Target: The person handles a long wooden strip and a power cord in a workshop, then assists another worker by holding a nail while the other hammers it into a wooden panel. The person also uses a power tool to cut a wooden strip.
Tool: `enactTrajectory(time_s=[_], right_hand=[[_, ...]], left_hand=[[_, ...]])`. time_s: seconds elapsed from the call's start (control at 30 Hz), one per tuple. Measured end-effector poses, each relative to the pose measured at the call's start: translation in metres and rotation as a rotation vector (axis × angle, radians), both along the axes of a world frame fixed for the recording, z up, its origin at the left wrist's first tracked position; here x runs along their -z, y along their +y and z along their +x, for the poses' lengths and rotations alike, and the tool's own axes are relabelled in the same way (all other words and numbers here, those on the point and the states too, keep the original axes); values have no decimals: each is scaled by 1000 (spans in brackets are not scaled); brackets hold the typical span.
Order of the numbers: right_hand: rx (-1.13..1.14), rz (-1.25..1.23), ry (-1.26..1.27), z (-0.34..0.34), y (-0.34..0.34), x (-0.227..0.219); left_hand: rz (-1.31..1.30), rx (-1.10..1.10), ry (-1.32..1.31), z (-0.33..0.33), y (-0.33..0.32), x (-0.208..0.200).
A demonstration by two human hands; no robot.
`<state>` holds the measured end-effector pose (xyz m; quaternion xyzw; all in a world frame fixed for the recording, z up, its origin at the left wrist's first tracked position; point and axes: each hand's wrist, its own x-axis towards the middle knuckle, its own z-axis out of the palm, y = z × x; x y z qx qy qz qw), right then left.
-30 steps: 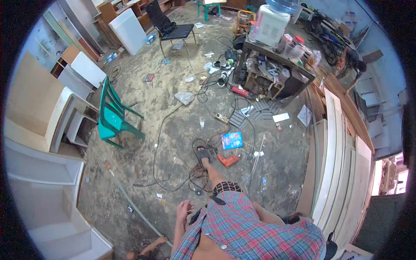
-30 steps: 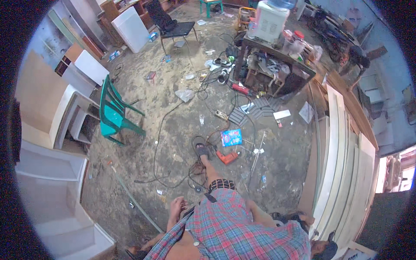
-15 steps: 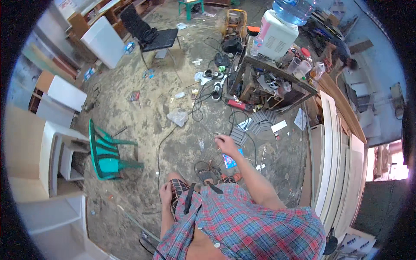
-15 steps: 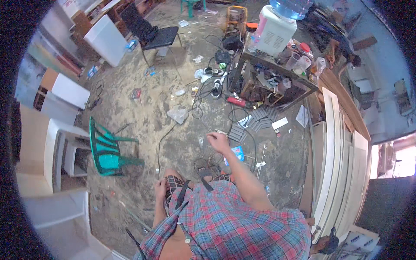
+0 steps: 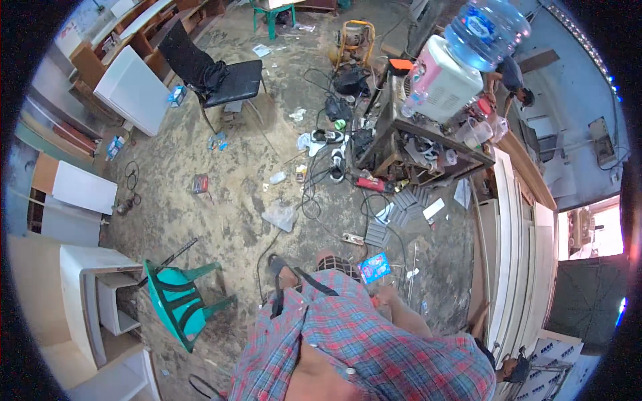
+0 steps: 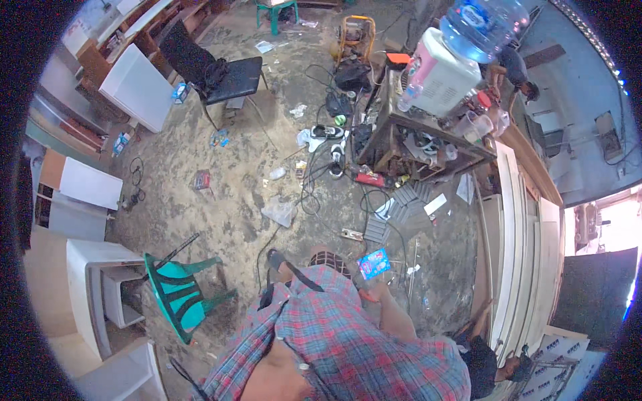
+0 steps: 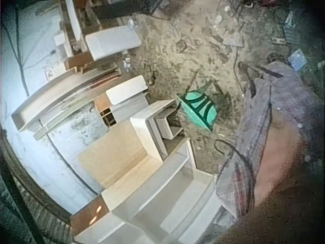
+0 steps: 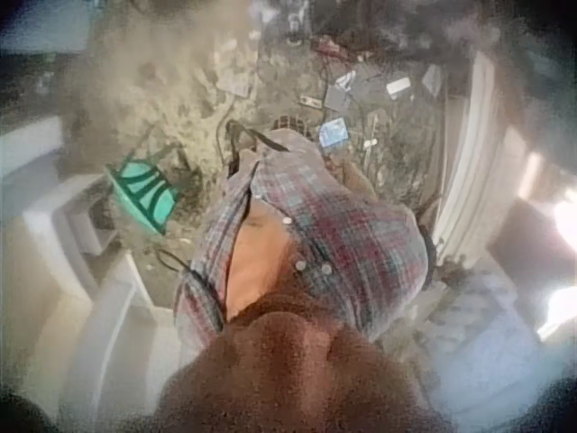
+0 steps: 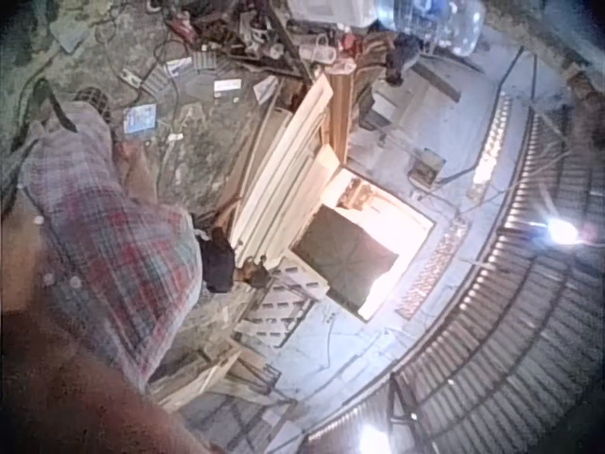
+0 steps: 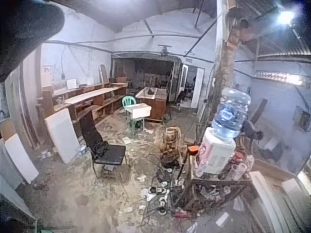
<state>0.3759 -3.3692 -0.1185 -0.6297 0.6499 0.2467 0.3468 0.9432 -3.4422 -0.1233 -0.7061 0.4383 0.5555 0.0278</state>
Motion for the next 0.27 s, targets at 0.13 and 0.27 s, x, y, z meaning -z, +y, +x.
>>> enactTrajectory(time_s=[0.13,0.27], right_hand=[[671,-347,-279,24,-74,-9],[835,-521,-402,27,-142,56]], left_hand=[[82,-22,46,19,-113,-5],[-63,-344,255,24,-254,-10]])
